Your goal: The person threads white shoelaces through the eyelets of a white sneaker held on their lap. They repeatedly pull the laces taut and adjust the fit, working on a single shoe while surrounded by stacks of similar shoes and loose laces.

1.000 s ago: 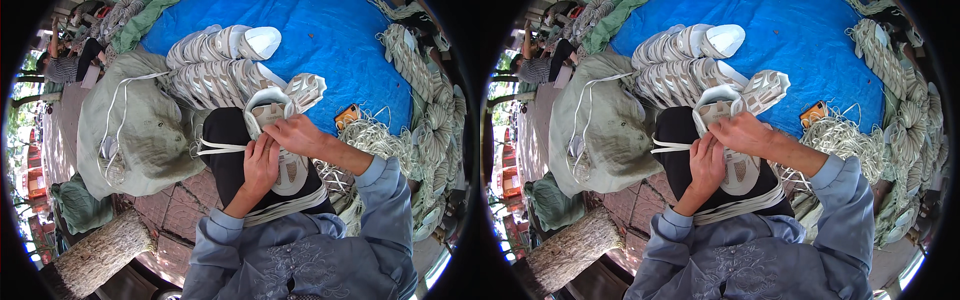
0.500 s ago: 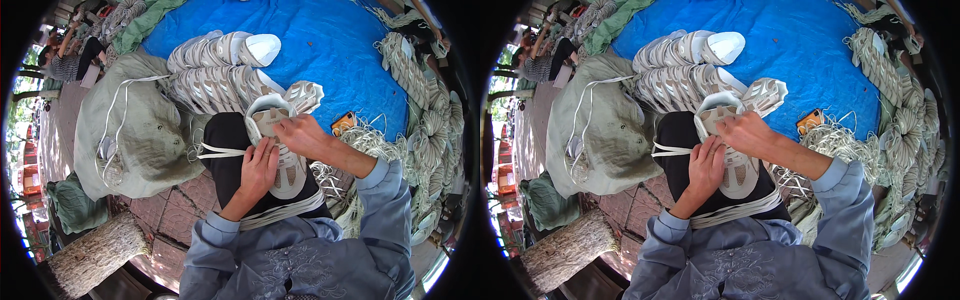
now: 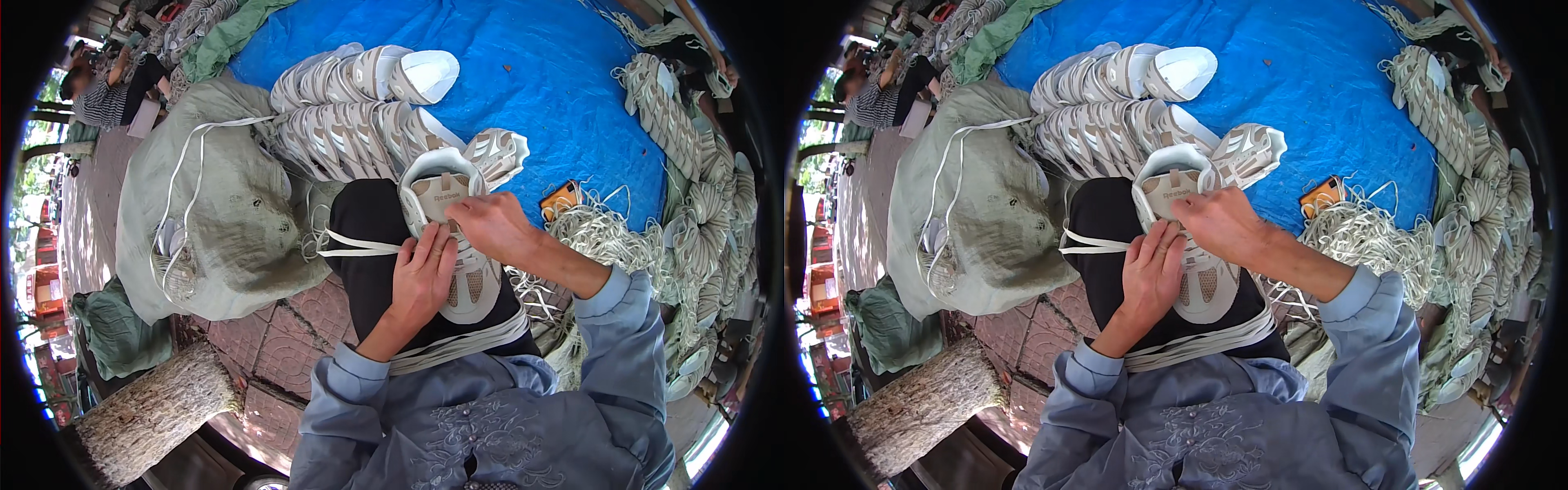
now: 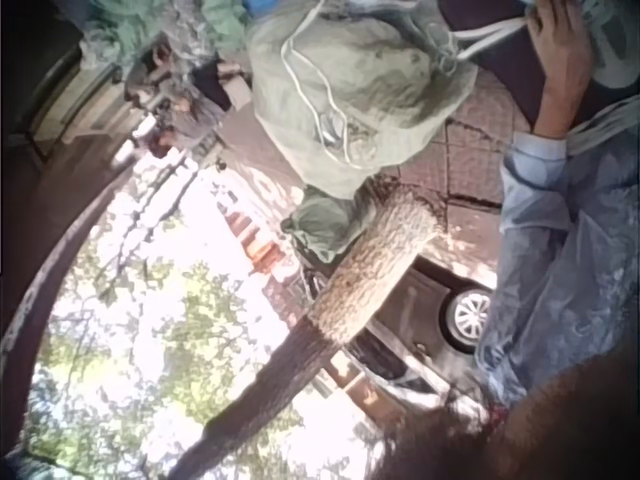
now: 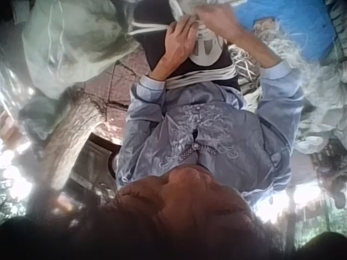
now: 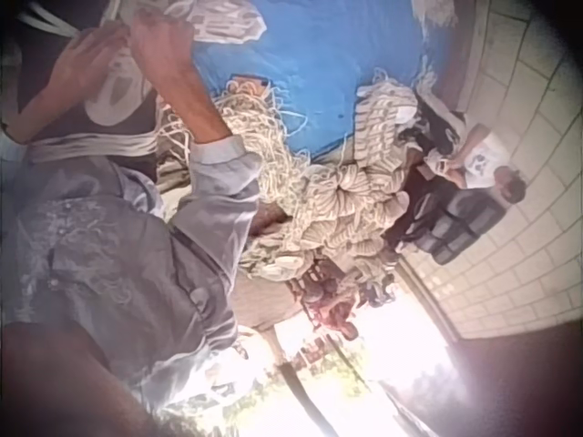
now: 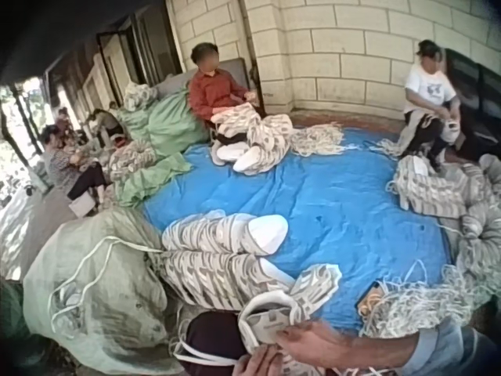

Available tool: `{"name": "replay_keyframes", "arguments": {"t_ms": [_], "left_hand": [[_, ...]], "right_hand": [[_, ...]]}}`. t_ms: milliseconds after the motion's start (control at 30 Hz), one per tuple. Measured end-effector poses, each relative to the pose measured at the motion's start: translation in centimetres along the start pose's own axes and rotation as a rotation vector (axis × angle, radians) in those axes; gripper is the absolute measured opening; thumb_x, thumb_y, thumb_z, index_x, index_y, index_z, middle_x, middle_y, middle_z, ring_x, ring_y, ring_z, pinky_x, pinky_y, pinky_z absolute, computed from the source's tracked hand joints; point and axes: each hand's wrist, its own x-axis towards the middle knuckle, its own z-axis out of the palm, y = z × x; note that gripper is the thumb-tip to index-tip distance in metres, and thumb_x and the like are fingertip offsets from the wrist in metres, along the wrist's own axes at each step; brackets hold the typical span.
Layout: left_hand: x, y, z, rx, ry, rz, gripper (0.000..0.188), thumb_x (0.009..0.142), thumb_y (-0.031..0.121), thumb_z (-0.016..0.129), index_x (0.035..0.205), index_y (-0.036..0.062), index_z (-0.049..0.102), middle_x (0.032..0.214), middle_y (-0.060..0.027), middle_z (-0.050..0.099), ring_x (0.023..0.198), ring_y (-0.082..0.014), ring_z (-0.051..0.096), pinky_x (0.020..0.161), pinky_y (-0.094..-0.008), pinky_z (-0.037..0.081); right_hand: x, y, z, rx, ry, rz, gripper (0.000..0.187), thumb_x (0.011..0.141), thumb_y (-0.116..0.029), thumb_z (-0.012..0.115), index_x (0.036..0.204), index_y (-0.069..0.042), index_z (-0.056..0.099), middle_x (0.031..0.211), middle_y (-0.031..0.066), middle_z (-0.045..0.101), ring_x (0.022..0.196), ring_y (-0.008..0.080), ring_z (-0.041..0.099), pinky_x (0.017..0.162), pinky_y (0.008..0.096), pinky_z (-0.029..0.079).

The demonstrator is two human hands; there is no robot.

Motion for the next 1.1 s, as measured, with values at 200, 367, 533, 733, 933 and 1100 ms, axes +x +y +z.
{"name": "replay_keyframes", "arguments": {"t_ms": [200,367,533,733,933,1100], "left_hand": [[0.0,0.0,0.0,-0.008,0.016,0.003,0.031,0.070,0.008,0.053,0.099,-0.0021,0.053,0.108,-0.0160,0.053,0.110,-0.0280,0.044,0.080,-0.0419,0.039],[0.3,0.4,-0.1,0.026,0.024,-0.005,0.032,0.069,0.007,0.052,0.099,-0.0039,0.053,0.106,-0.0177,0.054,0.106,-0.0286,0.046,0.079,-0.0407,0.039],[0.8,1.0,-0.2,0.065,0.026,-0.026,0.032,0.068,0.006,0.053,0.098,-0.0057,0.052,0.103,-0.0189,0.054,0.100,-0.0293,0.048,0.077,-0.0387,0.040],[1.5,2.6,0.0,0.075,0.039,-0.118,0.039,0.063,0.001,0.057,0.102,-0.0039,0.048,0.097,-0.0161,0.054,0.089,-0.0305,0.050,0.074,-0.0378,0.042],[1.6,3.9,-0.3,-0.185,0.006,-0.223,0.033,0.066,-0.002,0.055,0.099,-0.0039,0.048,0.095,-0.0177,0.054,0.088,-0.0342,0.050,0.076,-0.0388,0.043],[1.8,2.7,-1.3,-0.381,0.056,-0.204,0.029,0.067,-0.007,0.052,0.095,-0.0010,0.051,0.090,-0.0165,0.056,0.081,-0.0341,0.053,0.072,-0.0378,0.045]], "right_hand": [[0.5,-0.1,0.1,-0.003,-0.027,0.002,0.015,0.064,-0.006,0.056,0.078,-0.006,0.051,0.062,0.0070,0.056,0.055,0.0221,0.060,0.046,0.0326,0.047],[1.2,-0.7,0.5,-0.152,-0.137,-0.133,0.019,0.067,-0.012,0.056,0.082,-0.004,0.048,0.061,0.0073,0.054,0.052,0.0206,0.060,0.043,0.0314,0.046],[2.5,-0.4,0.2,-0.187,-0.154,-0.300,0.016,0.067,-0.014,0.055,0.076,-0.002,0.049,0.056,0.0078,0.054,0.048,0.0199,0.058,0.040,0.0307,0.044],[3.5,-0.1,-0.7,-0.274,-0.237,-0.505,0.016,0.065,-0.014,0.055,0.068,0.001,0.052,0.051,0.0080,0.054,0.047,0.0183,0.057,0.038,0.0299,0.043],[3.9,0.7,-2.7,-0.294,-0.323,-0.503,0.016,0.064,-0.013,0.055,0.070,0.002,0.054,0.055,0.0085,0.055,0.050,0.0197,0.058,0.041,0.0315,0.044],[3.4,2.6,-3.7,-0.073,-0.170,-0.272,0.011,0.064,-0.008,0.055,0.073,-0.003,0.056,0.065,0.0102,0.056,0.057,0.0233,0.060,0.045,0.0355,0.046]]}}
